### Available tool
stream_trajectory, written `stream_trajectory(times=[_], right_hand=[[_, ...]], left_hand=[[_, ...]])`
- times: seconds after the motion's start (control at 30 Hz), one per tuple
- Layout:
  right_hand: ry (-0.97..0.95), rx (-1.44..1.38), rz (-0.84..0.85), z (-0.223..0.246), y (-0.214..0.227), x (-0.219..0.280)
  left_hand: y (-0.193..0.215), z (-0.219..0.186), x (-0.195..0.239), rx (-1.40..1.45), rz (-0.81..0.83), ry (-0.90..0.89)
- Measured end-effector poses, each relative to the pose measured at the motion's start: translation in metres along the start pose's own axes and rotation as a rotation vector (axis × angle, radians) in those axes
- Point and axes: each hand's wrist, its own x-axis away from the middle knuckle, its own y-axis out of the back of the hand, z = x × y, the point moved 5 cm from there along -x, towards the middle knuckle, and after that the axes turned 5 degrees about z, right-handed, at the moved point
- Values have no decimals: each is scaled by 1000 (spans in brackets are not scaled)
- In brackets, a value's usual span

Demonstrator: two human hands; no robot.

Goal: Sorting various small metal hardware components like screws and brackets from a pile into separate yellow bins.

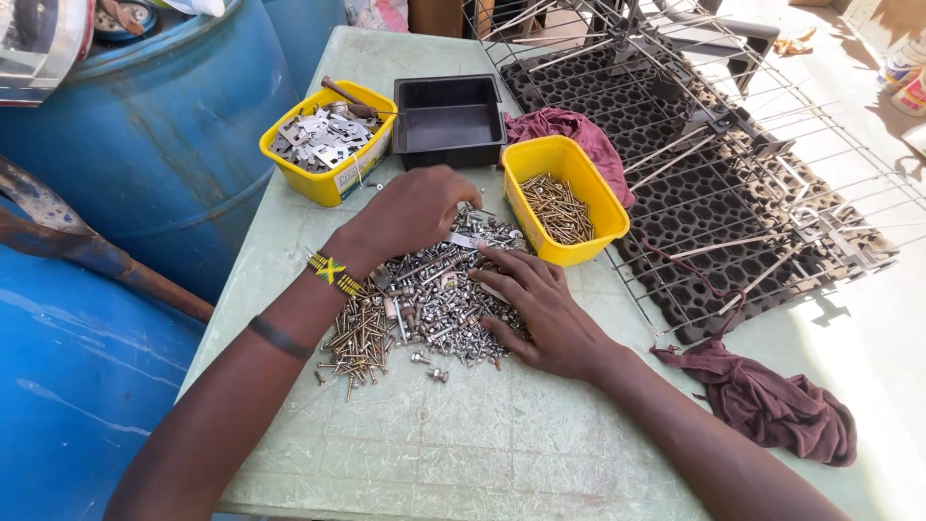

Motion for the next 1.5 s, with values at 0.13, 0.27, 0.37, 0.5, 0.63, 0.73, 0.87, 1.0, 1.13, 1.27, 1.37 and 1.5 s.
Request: stream_trajectory(times=[0.13, 0.27, 0.37, 0.5, 0.63, 0.73, 0.87, 1.0, 1.13, 1.27, 1.37, 1.5], right_hand=[[-45, 4, 69, -7, -6, 2], [-85, 5, 76, -12, -13, 2], [-88, 34, 61, -14, -13, 0], [-108, 81, 43, -13, -14, -9], [-112, 97, 56, -14, -18, -18], [-171, 103, 13, -22, -21, -22], [-187, 106, -82, -22, -19, -25], [-140, 104, -131, -23, -19, -21], [-110, 103, -170, -20, -18, -12], [-14, 129, -211, -11, -20, -2], [56, 104, -216, 1, -16, -1], [112, 83, -188, 1, -23, -4]], left_hand=[[3, -8, 32, 208, 51, 51], [-1, -7, 55, 226, -32, -78], [7, 2, 79, 203, -185, -108], [9, 27, 110, 113, -275, -54], [7, 22, 108, 109, -252, -77], [-5, 25, 104, 67, -216, -116], [-6, 28, 105, 47, -221, -117], [-7, 31, 108, -99, -253, -116], [21, 4, 106, -44, -176, -94], [21, -5, 103, 378, 225, 111], [16, -11, 104, 537, 460, 168], [9, -10, 105, 600, 575, 215]])
